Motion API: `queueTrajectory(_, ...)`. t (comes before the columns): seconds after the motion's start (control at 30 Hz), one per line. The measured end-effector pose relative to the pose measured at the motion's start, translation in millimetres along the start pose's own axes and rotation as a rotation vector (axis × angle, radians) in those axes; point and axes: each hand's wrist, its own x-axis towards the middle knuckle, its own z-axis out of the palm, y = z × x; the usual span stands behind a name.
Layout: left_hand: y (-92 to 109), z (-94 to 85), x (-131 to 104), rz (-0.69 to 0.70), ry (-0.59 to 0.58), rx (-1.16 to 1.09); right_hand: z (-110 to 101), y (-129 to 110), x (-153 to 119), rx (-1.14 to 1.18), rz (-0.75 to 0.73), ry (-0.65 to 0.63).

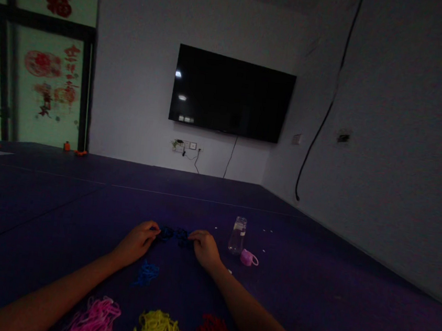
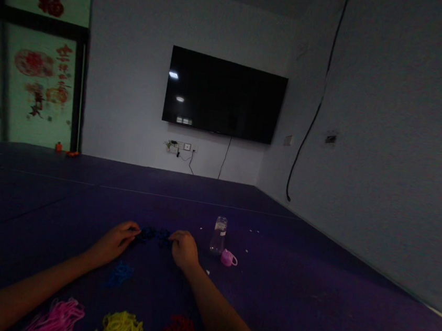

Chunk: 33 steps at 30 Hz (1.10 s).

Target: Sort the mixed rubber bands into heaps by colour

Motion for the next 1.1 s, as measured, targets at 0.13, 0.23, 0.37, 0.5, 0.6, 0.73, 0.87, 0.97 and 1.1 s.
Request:
queueTrajectory(0.13,-5.6,4.7,-0.9,0.005,0.014,-0.006,-1.9,-2.4,-0.6,-0.019,0.029,0.034)
queueTrajectory(0.23,-8.3,6.1,-1.3,-0.003,-0.002,-0.036,-3.6,-4.7,-1.8,-0.055,0.068,0.053)
queueTrajectory(0.37,-8.1,6.1,-1.8,0.001,-0.022,-0.081,-3.5,-4.9,-3.4,-0.132,0.100,0.037)
queueTrajectory(0.5,-6.6,5.7,-2.2,0.006,-0.037,-0.095,-2.2,-2.0,-3.9,-0.177,0.109,0.000)
queueTrajectory(0.6,-6.0,5.2,-2.0,0.019,-0.043,-0.097,-2.7,-1.4,-3.3,-0.180,0.104,-0.020)
queueTrajectory(0.73,-5.9,4.9,-1.7,0.040,-0.048,-0.089,-4.8,-2.5,-2.6,-0.193,0.123,-0.012)
queueTrajectory(0.87,-7.1,6.2,-2.1,0.039,-0.044,-0.072,-4.4,0.1,-2.3,-0.163,0.168,0.042)
queueTrajectory(0.97,-7.9,7.1,-2.9,0.035,-0.033,-0.059,-2.2,4.6,-2.2,-0.103,0.229,0.105)
queueTrajectory(1.1,-8.5,7.4,-3.6,0.060,-0.003,-0.080,0.0,8.7,-2.1,-0.021,0.277,0.181)
